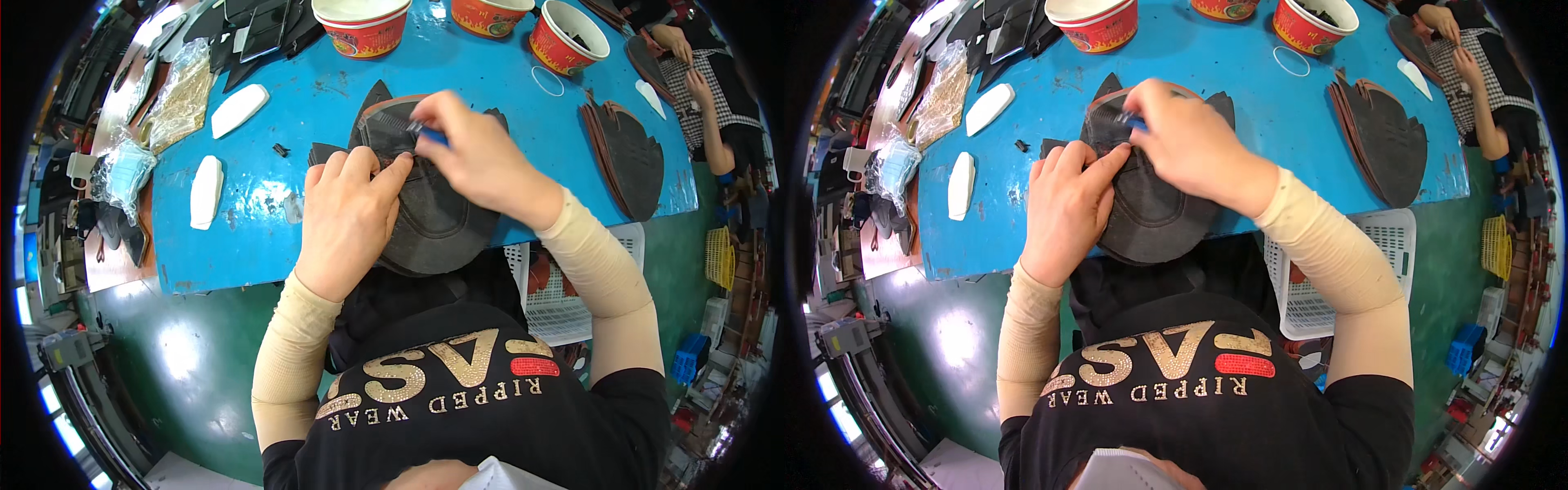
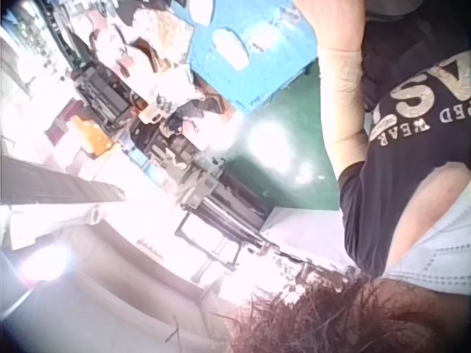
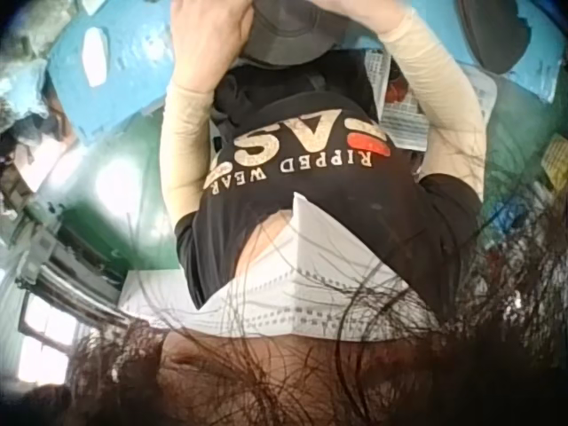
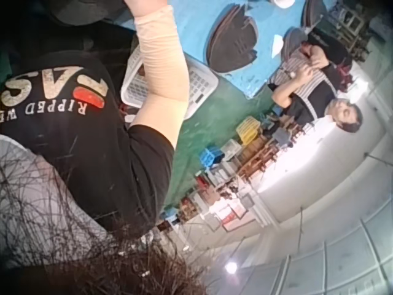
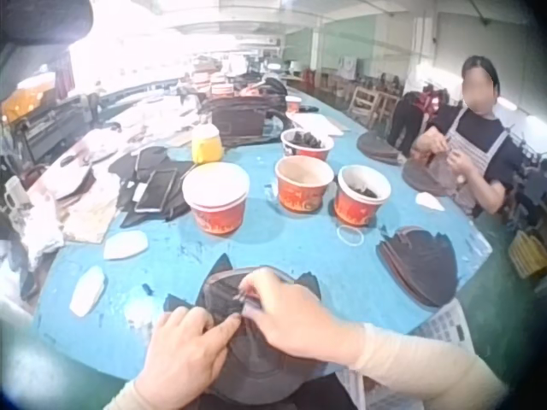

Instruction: The person trims shoe components with a snipping tool, creating trimming scraps.

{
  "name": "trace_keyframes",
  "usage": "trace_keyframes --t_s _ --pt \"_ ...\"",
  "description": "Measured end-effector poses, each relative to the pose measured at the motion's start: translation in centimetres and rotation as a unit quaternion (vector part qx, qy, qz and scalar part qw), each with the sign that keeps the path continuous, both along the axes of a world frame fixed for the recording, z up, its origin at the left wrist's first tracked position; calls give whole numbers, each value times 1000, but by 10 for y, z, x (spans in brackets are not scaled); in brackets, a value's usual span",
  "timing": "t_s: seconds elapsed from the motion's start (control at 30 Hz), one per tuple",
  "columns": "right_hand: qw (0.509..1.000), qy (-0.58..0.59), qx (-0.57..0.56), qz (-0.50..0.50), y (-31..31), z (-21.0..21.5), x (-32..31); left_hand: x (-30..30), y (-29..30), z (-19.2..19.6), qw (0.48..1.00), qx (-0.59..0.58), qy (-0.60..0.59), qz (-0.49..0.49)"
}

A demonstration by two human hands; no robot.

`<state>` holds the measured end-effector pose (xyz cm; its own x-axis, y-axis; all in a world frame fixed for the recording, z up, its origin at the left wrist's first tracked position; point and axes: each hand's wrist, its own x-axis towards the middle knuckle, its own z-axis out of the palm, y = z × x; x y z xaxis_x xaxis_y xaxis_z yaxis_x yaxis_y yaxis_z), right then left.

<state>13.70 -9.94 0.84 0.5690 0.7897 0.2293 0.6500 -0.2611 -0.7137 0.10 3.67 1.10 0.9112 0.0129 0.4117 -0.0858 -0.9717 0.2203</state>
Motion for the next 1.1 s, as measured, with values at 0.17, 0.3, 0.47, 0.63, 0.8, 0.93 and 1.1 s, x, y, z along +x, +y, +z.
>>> trace_keyframes --t_s 0.17,0.3,0.47,0.63,0.8,0.93,1.1 --pt "960 212 128 -133 -51 23 14 -3 0 -1 1000 1 3 6" --pt "961 -25 49 -270 -112 -12 40 0 -1 0 1000 1 -14 -9" --pt "934 -182 -60 -300 -136 -42 44 1 -1 6 1000 12 0 -12" --pt "901 -256 -139 -321 -124 -38 35 2 0 10 998 45 49 -23" --pt "900 -252 -136 -328 -124 -39 35 2 0 7 999 26 41 -24" --pt "888 -281 -157 -328 -127 -41 35 3 1 7 999 17 41 -24" --pt "861 -348 -173 -327 -126 -39 33 2 5 -1 999 -18 -5 -37"
